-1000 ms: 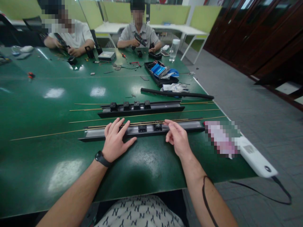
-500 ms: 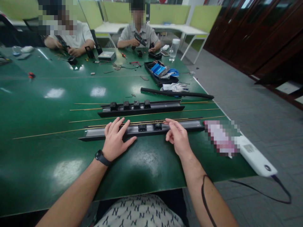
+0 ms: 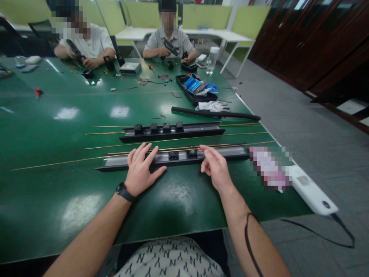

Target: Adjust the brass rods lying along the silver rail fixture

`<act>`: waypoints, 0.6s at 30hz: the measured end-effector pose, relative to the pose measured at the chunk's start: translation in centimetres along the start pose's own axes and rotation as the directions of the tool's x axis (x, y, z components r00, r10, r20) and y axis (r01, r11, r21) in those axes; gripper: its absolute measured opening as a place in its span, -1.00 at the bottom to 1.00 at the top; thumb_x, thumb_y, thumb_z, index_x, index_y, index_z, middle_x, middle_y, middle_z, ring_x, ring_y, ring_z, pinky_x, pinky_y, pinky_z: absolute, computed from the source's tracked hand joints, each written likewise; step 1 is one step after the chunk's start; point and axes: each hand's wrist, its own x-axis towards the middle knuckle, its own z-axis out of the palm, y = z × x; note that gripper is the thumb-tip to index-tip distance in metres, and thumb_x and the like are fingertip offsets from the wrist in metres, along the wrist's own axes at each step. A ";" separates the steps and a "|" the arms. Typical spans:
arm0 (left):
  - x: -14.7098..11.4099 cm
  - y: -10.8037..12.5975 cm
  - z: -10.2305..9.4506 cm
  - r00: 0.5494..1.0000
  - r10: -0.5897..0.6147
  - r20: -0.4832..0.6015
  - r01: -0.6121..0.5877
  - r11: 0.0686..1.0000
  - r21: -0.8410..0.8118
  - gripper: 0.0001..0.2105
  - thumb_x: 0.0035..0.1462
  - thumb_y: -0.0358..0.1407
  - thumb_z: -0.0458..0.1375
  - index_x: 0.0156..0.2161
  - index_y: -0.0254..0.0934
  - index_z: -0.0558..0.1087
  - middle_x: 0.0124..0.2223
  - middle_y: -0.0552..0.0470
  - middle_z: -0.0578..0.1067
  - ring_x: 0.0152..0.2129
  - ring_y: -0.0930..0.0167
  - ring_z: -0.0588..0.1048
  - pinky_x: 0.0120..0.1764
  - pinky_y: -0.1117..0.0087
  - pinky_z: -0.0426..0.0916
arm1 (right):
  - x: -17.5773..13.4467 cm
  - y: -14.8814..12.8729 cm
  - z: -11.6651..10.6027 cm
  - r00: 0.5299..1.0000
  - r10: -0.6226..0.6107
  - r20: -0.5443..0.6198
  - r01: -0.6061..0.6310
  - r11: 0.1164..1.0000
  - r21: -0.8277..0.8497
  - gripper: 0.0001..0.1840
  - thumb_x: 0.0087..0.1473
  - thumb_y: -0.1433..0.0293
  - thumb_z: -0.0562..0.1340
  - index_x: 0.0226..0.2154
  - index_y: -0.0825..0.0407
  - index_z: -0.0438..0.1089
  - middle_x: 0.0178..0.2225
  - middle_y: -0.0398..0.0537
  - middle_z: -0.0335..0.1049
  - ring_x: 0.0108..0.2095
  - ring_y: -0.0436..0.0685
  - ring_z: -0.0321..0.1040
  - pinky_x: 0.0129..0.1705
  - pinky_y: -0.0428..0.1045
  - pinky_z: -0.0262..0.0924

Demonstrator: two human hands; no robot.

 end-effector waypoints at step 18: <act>0.1 0.1 -0.1 1.000 0.002 0.003 -0.002 1.000 0.014 -0.36 0.25 0.02 0.22 0.36 -0.18 0.32 0.38 -0.24 0.32 0.39 0.05 0.20 0.37 -0.05 -0.03 | 0.0 0.0 0.0 1.000 0.008 0.013 -0.008 1.000 0.001 -0.51 0.14 0.02 0.35 0.01 -0.05 0.55 0.06 0.07 0.52 -0.64 -0.12 0.29 -0.73 -0.13 -0.21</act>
